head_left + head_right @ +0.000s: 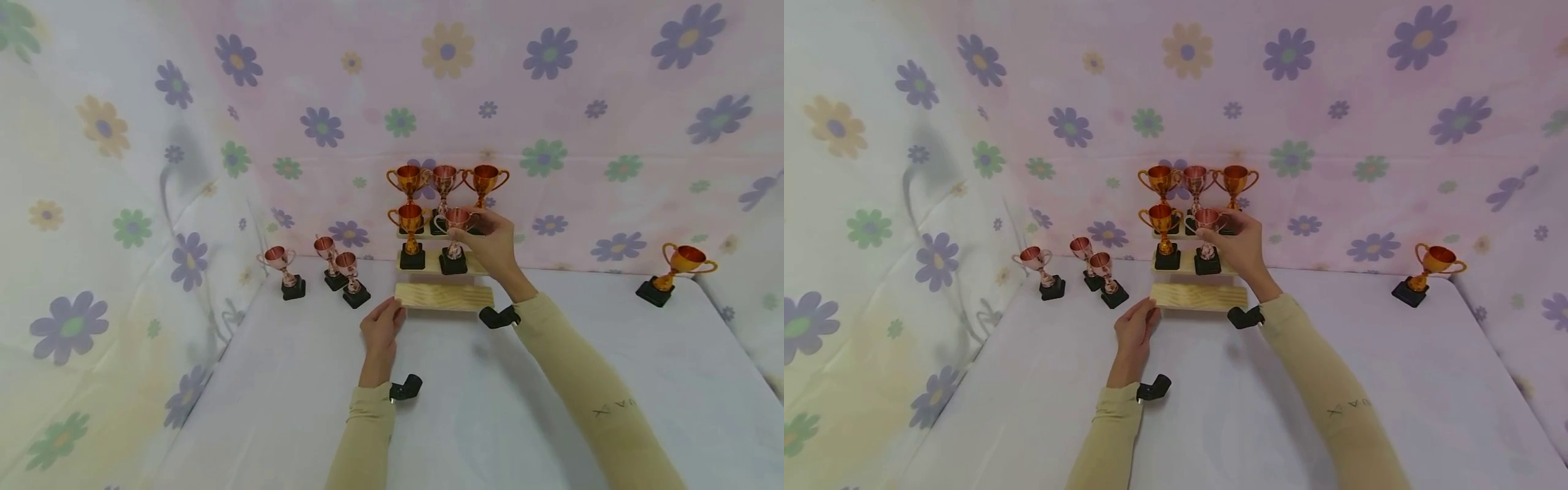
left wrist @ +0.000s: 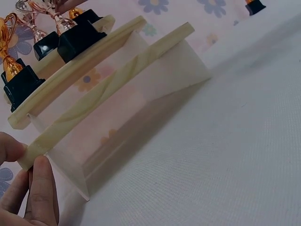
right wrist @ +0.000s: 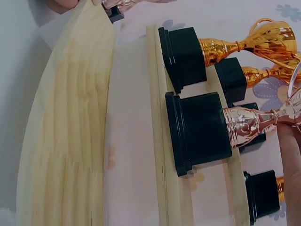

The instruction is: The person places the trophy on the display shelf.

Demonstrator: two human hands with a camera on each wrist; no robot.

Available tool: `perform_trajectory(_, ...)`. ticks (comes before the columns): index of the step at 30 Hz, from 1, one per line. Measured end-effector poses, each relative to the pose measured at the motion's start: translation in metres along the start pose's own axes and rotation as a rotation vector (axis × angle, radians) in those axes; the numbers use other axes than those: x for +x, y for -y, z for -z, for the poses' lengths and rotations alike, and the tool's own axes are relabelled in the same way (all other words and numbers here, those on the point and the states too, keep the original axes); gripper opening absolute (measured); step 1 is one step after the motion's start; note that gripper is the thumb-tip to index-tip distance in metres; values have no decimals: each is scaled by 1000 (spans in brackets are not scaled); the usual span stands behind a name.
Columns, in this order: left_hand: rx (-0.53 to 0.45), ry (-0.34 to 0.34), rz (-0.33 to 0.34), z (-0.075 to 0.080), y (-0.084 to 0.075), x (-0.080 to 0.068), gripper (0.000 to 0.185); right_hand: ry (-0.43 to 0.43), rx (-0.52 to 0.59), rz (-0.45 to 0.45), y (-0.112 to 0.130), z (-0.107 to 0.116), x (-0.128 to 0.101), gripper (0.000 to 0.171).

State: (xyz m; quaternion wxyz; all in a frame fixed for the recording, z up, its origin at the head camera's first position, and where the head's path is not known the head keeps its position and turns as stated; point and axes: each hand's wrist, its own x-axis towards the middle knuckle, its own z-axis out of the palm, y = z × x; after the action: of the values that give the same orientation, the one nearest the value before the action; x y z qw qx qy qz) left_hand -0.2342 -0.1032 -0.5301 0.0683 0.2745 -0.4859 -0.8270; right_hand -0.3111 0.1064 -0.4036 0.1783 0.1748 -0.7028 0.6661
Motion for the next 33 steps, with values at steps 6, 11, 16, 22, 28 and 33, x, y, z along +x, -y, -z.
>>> perform_trajectory(6,3,-4,7,-2,-1,-2,30,-10,2,7,21,-12,-2,37)
perform_trajectory(11,3,3,7,-1,0,0,31,-20,-1,53,23,-17,-2,37)
perform_trajectory(16,5,5,1,0,0,0,31,-40,-15,46,22,-20,-2,37)
perform_trajectory(22,5,6,-1,-1,0,0,30,-45,-10,22,22,-21,-2,39)
perform_trajectory(28,4,8,-9,-1,0,-1,30,-52,20,-42,14,-23,-6,39)
perform_trajectory(33,-4,2,-5,-1,-1,-2,30,-33,75,-31,-12,-11,-16,48)
